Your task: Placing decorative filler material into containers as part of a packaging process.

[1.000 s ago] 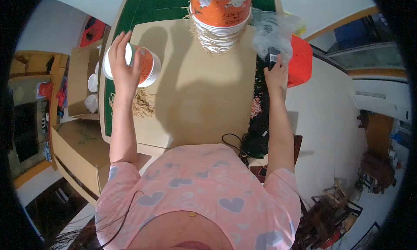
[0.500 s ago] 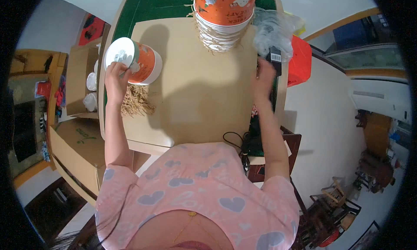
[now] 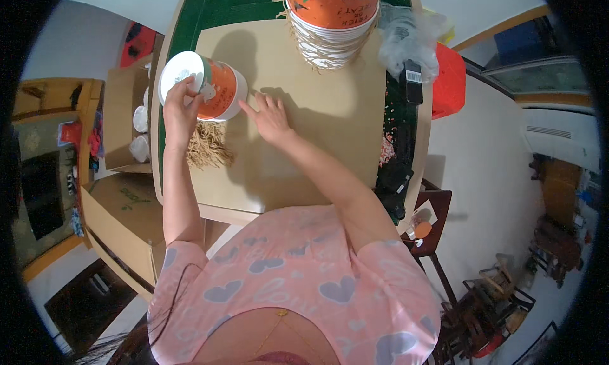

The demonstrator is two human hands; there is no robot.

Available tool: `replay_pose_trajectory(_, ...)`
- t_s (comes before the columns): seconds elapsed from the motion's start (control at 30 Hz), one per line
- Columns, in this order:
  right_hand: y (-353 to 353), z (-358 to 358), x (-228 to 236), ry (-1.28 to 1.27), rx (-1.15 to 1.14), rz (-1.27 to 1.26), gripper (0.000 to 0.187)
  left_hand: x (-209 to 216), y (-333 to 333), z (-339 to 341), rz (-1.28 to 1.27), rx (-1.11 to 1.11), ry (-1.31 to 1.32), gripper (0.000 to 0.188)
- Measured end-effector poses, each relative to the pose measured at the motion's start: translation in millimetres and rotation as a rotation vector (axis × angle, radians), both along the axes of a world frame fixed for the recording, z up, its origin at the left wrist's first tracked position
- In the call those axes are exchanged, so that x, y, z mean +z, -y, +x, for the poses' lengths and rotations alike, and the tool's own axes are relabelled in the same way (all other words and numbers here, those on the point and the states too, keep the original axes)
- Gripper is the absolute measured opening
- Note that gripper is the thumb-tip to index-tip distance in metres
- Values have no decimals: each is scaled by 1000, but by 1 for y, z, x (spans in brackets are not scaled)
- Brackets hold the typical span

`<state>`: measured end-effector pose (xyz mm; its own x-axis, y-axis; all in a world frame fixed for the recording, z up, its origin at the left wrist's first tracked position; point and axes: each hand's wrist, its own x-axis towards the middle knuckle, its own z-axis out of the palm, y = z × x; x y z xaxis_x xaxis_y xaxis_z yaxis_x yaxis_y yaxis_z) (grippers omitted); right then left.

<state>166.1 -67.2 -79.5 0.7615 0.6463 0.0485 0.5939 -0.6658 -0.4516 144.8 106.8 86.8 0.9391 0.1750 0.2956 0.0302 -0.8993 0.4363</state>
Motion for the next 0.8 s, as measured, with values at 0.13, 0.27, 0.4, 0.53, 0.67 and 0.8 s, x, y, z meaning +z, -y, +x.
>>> replay_pose_trajectory(0.13, -4, -1, 2, -5, 3, 10, 64, -1, -2, 2, 27, -26, 31, 14)
replay_pose_trajectory(0.27, -6, -4, 2, 22, 1, 16, 65, 0, -2, 2, 3, -13, 23, 13)
replay_pose_trajectory(0.4, -6, -5, -4, 49, -3, 0, 65, 3, 3, 1, -21, -7, 24, 14)
replay_pose_trajectory(0.53, -5, -6, -5, 68, -5, 5, 67, 0, 3, 2, 3, -10, 21, 14)
replay_pose_trajectory(0.67, -5, -9, 2, 77, 7, -47, 69, -1, 0, 1, 4, -32, 30, 14)
replay_pose_trajectory(0.8, -7, -1, 4, 3, 8, -62, 70, -2, 2, 1, -32, 3, 30, 15)
